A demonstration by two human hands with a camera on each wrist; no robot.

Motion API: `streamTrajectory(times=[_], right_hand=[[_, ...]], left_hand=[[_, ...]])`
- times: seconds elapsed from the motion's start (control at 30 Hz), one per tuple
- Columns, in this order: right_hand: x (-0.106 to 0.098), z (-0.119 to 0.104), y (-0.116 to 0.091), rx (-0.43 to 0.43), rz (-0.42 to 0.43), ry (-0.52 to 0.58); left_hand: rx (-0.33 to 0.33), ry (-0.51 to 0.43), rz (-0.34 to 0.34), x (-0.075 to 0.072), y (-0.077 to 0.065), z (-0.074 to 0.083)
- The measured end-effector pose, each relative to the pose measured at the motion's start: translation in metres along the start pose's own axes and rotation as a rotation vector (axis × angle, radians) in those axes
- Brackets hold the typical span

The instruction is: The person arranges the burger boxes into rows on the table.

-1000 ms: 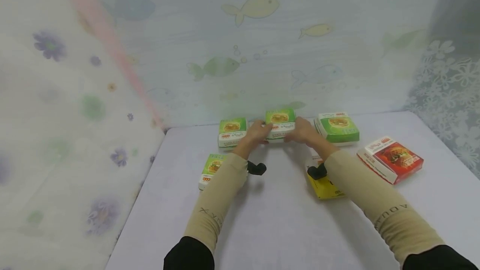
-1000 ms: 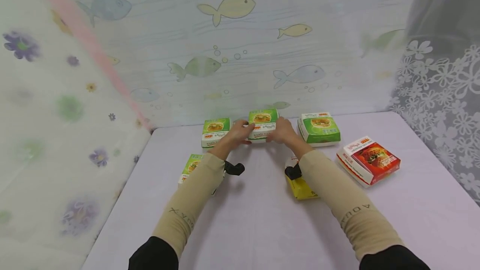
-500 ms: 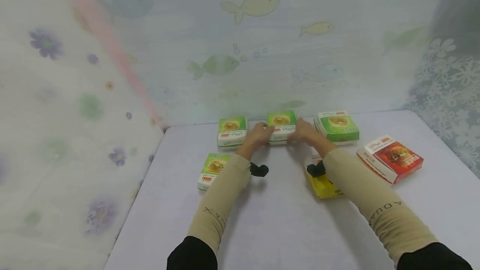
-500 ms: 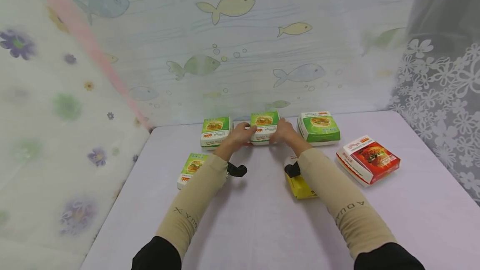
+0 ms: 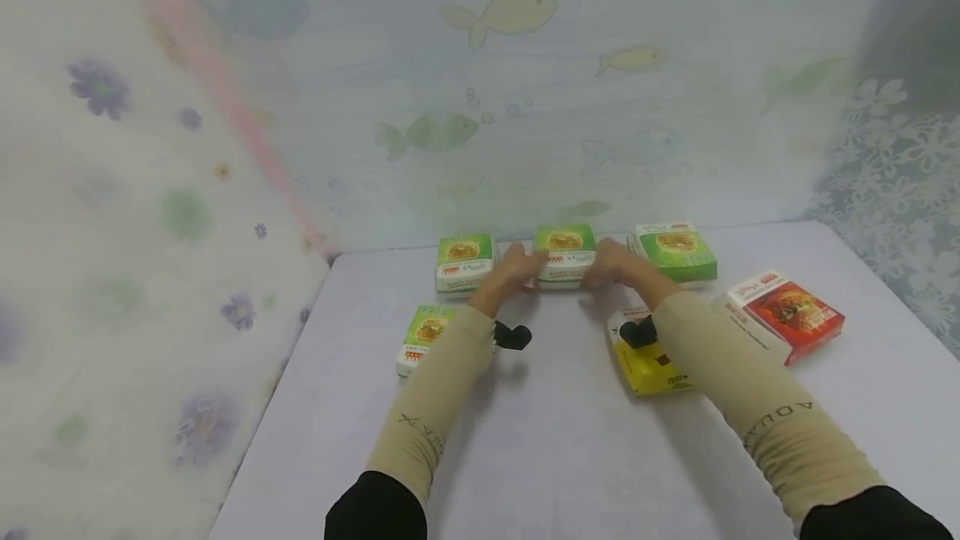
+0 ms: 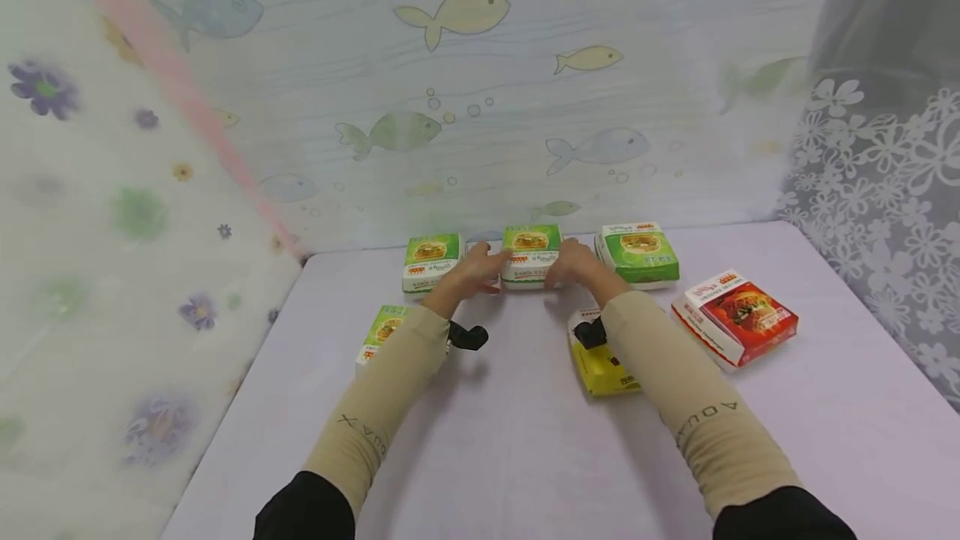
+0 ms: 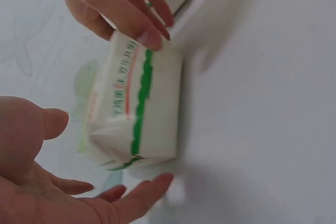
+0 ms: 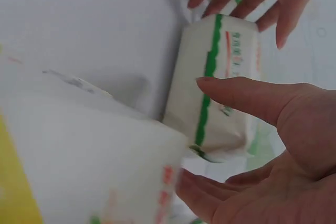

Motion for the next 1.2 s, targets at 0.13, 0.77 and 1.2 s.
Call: streamTrajectory(times=[0.13,0.77,1.2], right_hand=[[-0.012,-0.007,-0.016,-0.015,-0.006,-0.021],[-0.046,0.004,-0.113,-0.229,-0.013,-0.153],[-0.026,0.054,-0.131,-0.234,-0.071,-0.052]], left_hand=[[-0.005,0.061,-0.005,-0.007,-0.013,0.009],[0.205,0.293,-0.069,0.012,-0.099,0.013],[0.120,0.280,-0.221,0.104,-0.102,-0.026]])
Point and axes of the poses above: each hand's wrist, its own y-axis towards the middle knuckle, its own x-axis out of the palm, z = x × y, the point moved 7 cm from there along y, towards the middle knuckle, and after that the axes turned 8 degrees about -x, right-handed, at the moved point
